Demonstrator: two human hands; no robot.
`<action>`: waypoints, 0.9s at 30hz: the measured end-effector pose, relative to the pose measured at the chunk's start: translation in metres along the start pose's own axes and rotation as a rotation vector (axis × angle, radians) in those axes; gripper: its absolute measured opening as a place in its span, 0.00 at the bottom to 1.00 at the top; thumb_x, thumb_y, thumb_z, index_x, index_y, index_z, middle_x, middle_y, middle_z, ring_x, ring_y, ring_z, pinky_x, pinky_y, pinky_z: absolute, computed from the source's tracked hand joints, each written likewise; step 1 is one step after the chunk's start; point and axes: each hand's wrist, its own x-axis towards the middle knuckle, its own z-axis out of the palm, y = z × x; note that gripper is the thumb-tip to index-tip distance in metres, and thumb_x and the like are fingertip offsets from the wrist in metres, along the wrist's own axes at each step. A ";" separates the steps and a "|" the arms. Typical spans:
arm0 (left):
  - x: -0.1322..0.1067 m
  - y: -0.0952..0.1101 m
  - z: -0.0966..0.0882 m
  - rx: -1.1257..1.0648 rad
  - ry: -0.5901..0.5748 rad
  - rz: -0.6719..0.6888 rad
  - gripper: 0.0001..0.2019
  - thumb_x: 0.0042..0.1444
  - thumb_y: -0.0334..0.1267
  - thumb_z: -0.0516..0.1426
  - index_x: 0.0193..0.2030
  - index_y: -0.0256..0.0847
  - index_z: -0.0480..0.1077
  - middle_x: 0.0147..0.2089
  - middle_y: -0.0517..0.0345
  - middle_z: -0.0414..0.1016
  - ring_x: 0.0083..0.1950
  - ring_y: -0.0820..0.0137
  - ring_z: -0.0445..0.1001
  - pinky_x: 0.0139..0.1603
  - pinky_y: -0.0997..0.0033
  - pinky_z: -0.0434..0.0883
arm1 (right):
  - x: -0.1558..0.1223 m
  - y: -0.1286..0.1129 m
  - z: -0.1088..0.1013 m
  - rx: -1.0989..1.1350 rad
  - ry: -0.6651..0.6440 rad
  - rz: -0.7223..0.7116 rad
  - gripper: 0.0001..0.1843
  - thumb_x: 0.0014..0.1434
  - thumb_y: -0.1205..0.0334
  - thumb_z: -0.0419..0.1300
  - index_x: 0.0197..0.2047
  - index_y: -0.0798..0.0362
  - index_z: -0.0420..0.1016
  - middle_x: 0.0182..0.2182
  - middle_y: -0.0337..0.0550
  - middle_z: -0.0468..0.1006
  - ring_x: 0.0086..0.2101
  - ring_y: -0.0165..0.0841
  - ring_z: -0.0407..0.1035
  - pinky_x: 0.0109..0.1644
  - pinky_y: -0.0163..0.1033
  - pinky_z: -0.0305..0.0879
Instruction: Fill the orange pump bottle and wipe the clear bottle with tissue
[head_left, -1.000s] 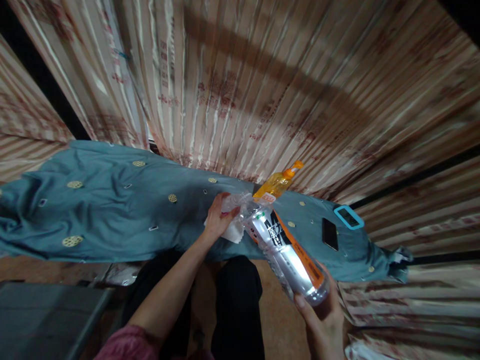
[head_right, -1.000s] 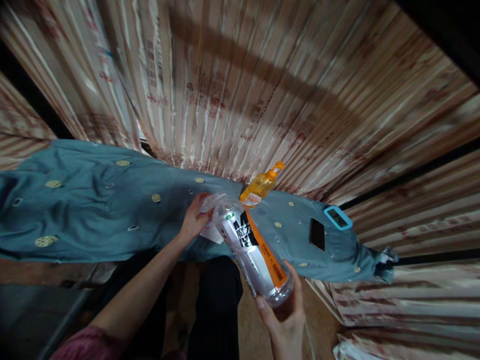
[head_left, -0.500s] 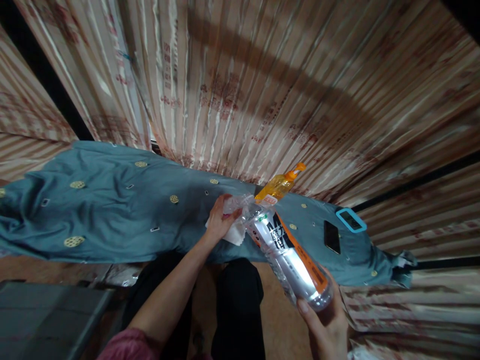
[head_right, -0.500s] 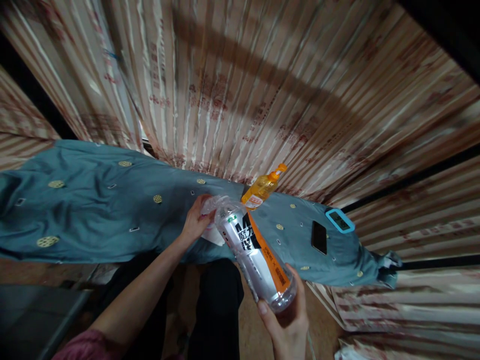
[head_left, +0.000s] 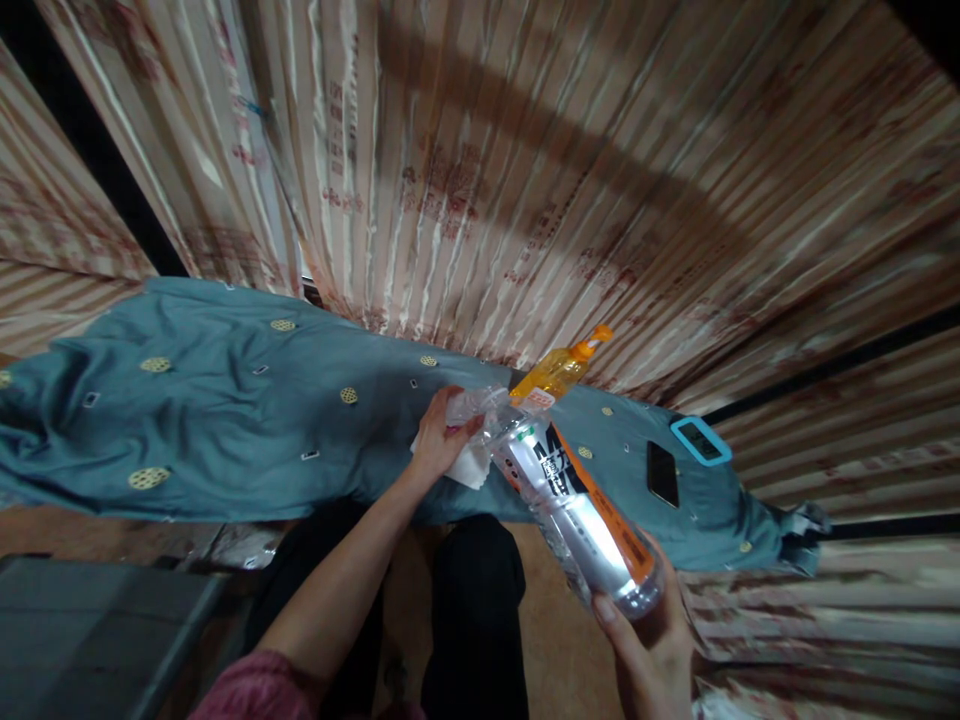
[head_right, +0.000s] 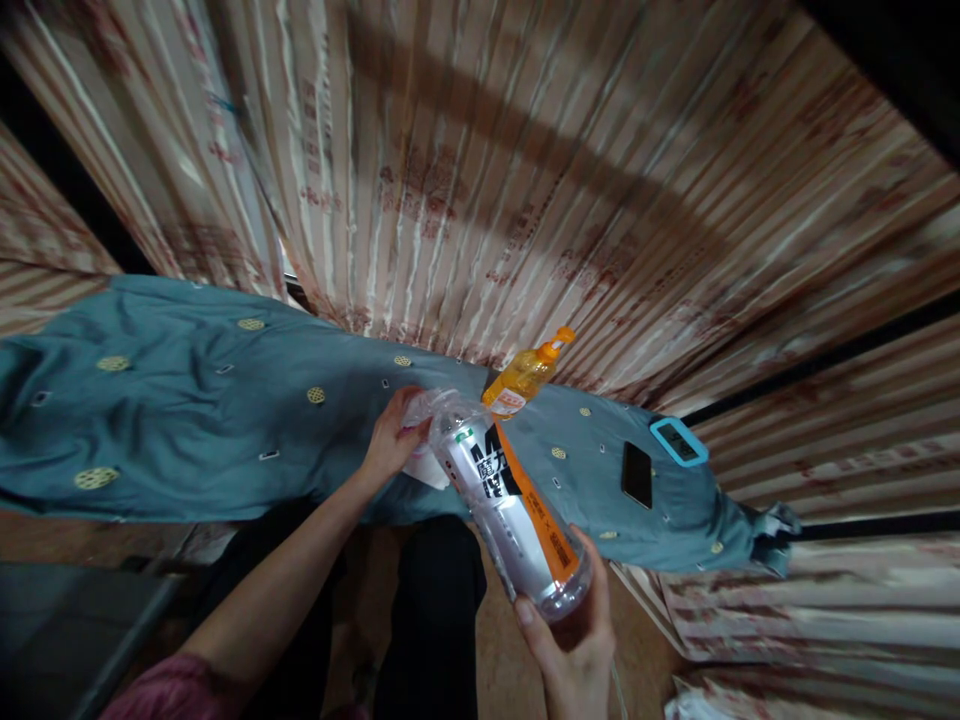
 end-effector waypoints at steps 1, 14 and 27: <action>0.000 0.000 0.000 0.001 -0.001 -0.006 0.23 0.56 0.51 0.63 0.54 0.41 0.70 0.54 0.45 0.79 0.57 0.54 0.78 0.60 0.51 0.74 | 0.000 0.000 0.000 0.003 -0.002 0.004 0.50 0.46 0.41 0.73 0.67 0.53 0.64 0.62 0.53 0.73 0.62 0.52 0.66 0.64 0.49 0.63; 0.001 -0.003 0.002 0.006 0.020 0.009 0.22 0.56 0.48 0.64 0.54 0.41 0.70 0.54 0.46 0.79 0.57 0.54 0.78 0.62 0.50 0.74 | -0.001 -0.005 0.002 0.024 0.021 0.043 0.52 0.45 0.41 0.73 0.68 0.54 0.64 0.61 0.55 0.74 0.62 0.54 0.67 0.66 0.54 0.60; 0.001 -0.007 0.004 0.014 0.016 0.029 0.23 0.57 0.50 0.63 0.54 0.40 0.70 0.54 0.47 0.79 0.57 0.55 0.78 0.60 0.53 0.75 | -0.002 -0.002 0.001 0.010 0.022 0.016 0.49 0.47 0.40 0.73 0.66 0.54 0.66 0.61 0.55 0.75 0.61 0.52 0.68 0.65 0.52 0.62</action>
